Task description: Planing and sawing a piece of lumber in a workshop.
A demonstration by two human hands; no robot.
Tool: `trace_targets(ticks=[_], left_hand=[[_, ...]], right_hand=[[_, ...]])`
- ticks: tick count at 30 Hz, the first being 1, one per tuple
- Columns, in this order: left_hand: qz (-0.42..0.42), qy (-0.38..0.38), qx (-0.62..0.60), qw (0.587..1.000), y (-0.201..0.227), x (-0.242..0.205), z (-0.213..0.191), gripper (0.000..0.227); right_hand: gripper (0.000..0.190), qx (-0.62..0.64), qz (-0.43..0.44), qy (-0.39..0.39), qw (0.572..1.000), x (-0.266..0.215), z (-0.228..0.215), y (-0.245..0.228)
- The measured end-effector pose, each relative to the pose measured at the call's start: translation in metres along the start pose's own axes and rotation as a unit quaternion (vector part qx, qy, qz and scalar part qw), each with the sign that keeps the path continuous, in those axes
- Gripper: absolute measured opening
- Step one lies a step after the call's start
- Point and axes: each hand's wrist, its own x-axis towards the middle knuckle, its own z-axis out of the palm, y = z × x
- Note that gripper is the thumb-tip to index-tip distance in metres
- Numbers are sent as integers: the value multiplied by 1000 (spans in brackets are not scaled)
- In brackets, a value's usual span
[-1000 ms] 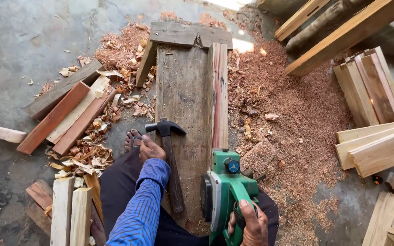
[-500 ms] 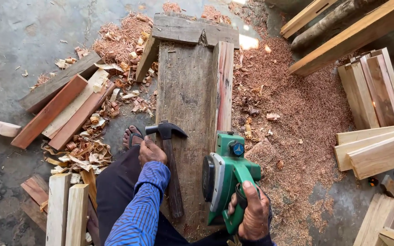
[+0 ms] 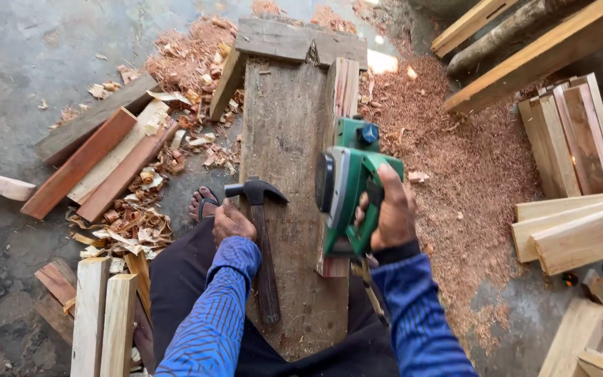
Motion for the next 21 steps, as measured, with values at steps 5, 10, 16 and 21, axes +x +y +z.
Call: trace_targets(ticks=[5, 10, 16, 21], left_hand=[[14, -9, 5, 1000, 2, 3, -1, 56], [3, -4, 15, 1000, -5, 5, 3, 57], [-9, -7, 15, 1000, 0, 3, -1, 57], [1, -5, 17, 1000, 3, 5, 2, 56]], right_hand=[[40, -10, -17, 5, 1000, -66, -27, 16], [44, -29, 48, 88, 995, -142, -75, 73], [48, -24, 108, 152, 982, -163, -108, 128], [45, -17, 68, 151, 986, -147, -88, 118]])
